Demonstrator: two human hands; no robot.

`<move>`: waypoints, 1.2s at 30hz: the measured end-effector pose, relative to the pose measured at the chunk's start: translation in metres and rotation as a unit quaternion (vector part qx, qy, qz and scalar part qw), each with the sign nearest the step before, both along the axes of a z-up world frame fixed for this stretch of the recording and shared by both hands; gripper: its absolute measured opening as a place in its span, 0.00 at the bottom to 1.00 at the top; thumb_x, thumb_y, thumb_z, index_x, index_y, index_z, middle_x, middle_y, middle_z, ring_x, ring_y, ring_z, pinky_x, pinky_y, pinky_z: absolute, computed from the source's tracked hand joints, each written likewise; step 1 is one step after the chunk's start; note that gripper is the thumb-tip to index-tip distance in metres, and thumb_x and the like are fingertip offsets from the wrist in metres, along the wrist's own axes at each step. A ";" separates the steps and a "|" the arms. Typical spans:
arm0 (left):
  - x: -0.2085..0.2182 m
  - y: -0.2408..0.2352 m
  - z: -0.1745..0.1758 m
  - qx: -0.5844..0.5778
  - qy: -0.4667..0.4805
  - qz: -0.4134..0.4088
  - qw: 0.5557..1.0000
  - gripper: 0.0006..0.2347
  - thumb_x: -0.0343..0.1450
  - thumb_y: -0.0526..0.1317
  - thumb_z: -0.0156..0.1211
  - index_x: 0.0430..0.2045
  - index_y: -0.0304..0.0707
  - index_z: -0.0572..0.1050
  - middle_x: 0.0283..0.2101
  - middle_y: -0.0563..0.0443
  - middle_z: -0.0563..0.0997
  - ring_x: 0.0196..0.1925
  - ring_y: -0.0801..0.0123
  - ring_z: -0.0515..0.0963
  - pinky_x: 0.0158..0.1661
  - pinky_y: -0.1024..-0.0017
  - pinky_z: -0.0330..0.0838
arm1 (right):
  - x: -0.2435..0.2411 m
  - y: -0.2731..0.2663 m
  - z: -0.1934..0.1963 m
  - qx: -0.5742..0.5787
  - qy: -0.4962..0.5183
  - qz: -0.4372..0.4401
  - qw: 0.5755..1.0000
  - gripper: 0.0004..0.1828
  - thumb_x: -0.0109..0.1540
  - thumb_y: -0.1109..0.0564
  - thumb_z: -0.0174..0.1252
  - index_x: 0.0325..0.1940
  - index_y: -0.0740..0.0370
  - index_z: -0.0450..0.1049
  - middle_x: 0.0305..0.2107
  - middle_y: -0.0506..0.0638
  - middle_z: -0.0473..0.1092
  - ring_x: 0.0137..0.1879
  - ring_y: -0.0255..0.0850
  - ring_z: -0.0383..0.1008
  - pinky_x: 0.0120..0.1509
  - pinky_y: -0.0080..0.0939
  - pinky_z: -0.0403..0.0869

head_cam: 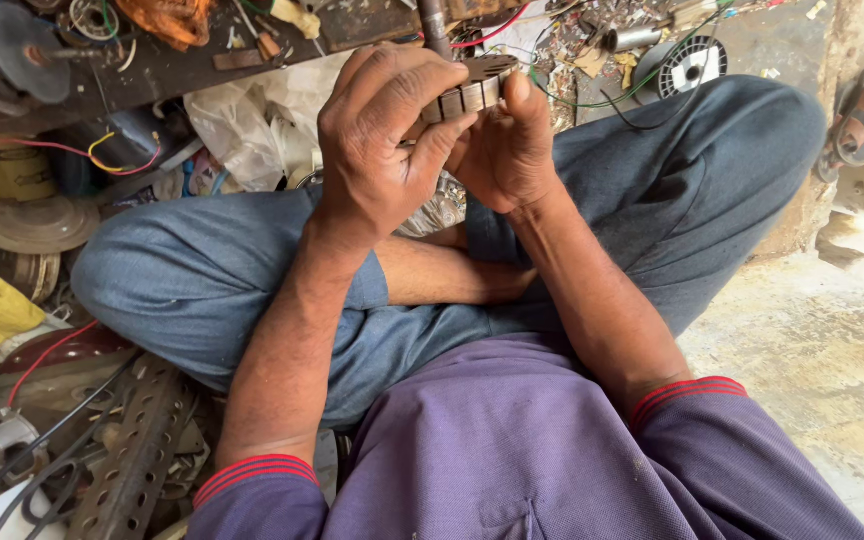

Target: The person repairs a ceiling fan motor by hand and using pliers, stripping insulation from wires, and winding copper wire onto a spool.

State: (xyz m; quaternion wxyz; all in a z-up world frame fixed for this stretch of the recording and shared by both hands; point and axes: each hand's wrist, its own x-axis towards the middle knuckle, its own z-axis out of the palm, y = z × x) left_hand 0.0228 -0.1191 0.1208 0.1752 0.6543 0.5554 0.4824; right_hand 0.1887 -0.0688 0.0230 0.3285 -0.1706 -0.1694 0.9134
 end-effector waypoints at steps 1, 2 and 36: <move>-0.001 0.000 -0.002 0.006 0.009 0.003 1.000 0.14 0.74 0.35 0.75 0.50 0.36 0.77 0.49 0.47 0.82 0.52 0.58 0.81 0.53 0.65 0.78 | -0.001 0.000 0.000 -0.003 0.005 0.003 1.000 0.44 0.63 0.29 0.65 0.68 0.65 0.67 0.58 0.58 0.70 0.65 0.49 0.73 0.73 0.55 0.73; -0.001 0.001 -0.004 0.013 0.017 0.004 1.000 0.13 0.73 0.36 0.75 0.49 0.36 0.78 0.48 0.47 0.82 0.51 0.58 0.81 0.52 0.65 0.78 | -0.002 -0.001 0.001 -0.006 0.010 0.005 1.000 0.44 0.62 0.30 0.66 0.69 0.63 0.67 0.58 0.57 0.70 0.66 0.49 0.73 0.73 0.54 0.73; -0.047 -0.001 -0.028 -0.081 -0.320 0.046 0.943 0.09 0.77 0.36 0.72 0.47 0.30 0.78 0.42 0.50 0.83 0.41 0.75 0.82 0.45 0.77 0.78 | 0.000 0.024 0.016 -0.048 0.071 0.153 0.985 0.44 0.67 0.30 0.53 0.69 0.73 0.68 0.57 0.76 0.69 0.57 0.66 0.77 0.52 0.58 0.80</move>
